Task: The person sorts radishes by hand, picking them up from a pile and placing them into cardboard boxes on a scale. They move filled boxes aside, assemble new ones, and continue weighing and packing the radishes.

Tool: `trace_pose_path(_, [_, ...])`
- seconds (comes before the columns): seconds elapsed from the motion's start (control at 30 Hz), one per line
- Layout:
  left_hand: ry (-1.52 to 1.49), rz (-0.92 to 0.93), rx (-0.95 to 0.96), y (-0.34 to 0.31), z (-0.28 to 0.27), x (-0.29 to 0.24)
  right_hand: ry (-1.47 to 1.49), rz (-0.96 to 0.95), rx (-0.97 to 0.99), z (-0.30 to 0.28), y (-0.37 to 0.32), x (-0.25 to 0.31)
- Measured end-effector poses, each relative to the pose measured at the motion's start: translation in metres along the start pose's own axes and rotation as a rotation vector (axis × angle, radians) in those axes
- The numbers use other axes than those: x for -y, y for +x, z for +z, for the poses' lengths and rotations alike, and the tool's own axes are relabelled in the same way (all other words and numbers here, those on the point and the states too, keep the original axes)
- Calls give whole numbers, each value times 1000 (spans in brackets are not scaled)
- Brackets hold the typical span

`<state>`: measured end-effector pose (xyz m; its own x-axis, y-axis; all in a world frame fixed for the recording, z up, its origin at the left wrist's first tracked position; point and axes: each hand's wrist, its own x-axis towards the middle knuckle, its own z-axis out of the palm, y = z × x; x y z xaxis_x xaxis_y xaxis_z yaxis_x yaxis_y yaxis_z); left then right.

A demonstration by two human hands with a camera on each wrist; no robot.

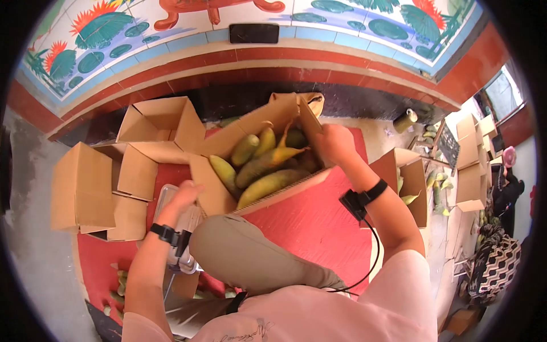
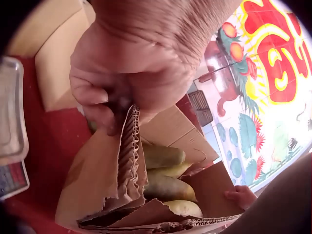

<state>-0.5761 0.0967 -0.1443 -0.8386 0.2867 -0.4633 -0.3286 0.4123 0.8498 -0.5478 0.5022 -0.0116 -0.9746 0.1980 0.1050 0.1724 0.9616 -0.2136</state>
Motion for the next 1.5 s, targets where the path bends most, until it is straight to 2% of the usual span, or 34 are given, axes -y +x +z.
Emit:
trace_pose_path(0.07, [198,-30,6,16,26,6,-91,48,69,-5,0,-6])
trace_pose_path(0.1, [186,-25,7,18,37,7,-102,43,67,-2,1,-10])
trace_pose_path(0.17, [82,-305,167,22,51,7,-166,74,145,18,6,-23])
trace_pose_path(0.2, [77,-310,170,22,50,10,-170,73,151,34,6,-32])
trace_pose_path(0.27, [-141,-289,313,14,38,15,-314,71,247,69,5,-51])
trace_pose_path(0.3, [-107,-283,341,6,29,10,-234,135,199,75,4,-71])
trace_pose_path(0.43, [-67,-222,309,-33,-7,-6,-255,233,219,96,3,-120])
trace_pose_path(0.47, [-41,-214,249,-46,-16,-13,-300,278,248,97,6,-130])
trace_pose_path(0.53, [-15,-219,181,-72,-33,-21,-341,314,289,98,9,-129])
trace_pose_path(0.6, [-52,-199,91,-100,-46,-26,-192,282,170,95,13,-115])
trace_pose_path(0.63, [-54,-203,76,-115,-49,-28,-178,124,24,96,13,-101])
trace_pose_path(0.73, [-43,-196,-65,-170,-55,-27,84,13,13,105,20,-37])
trace_pose_path(0.8, [-95,-157,-243,-210,-60,-24,200,-48,187,97,18,24])
trace_pose_path(0.83, [-90,-159,-255,-229,-63,-20,151,-158,139,112,17,45])
trace_pose_path(0.9, [21,-154,-520,-267,-63,-9,161,-442,92,128,13,88])
trace_pose_path(0.93, [23,-157,-530,-285,-60,-9,102,-504,140,135,8,109])
trace_pose_path(1.0, [474,-112,-723,-318,-51,-6,46,-573,191,148,-7,144])
trace_pose_path(1.03, [474,-119,-731,-333,-47,5,-78,-637,319,154,-16,158])
trace_pose_path(1.07, [655,-113,-801,-347,-43,20,-208,-701,444,161,-23,168])
trace_pose_path(1.1, [836,-109,-868,-358,-38,34,-208,-713,443,169,-30,173])
trace_pose_path(1.17, [877,-61,-923,-371,-24,56,-414,-723,703,189,-43,179])
trace_pose_path(1.2, [921,-9,-971,-374,-16,68,-419,-728,705,197,-47,177])
trace_pose_path(1.27, [946,-57,-960,-379,-7,80,-656,-759,885,213,-52,166])
trace_pose_path(1.37, [1081,-88,-992,-380,-2,81,-777,-885,903,231,-57,135])
trace_pose_path(1.5, [1098,-125,-1005,-382,-5,85,-938,-901,935,229,-66,117])
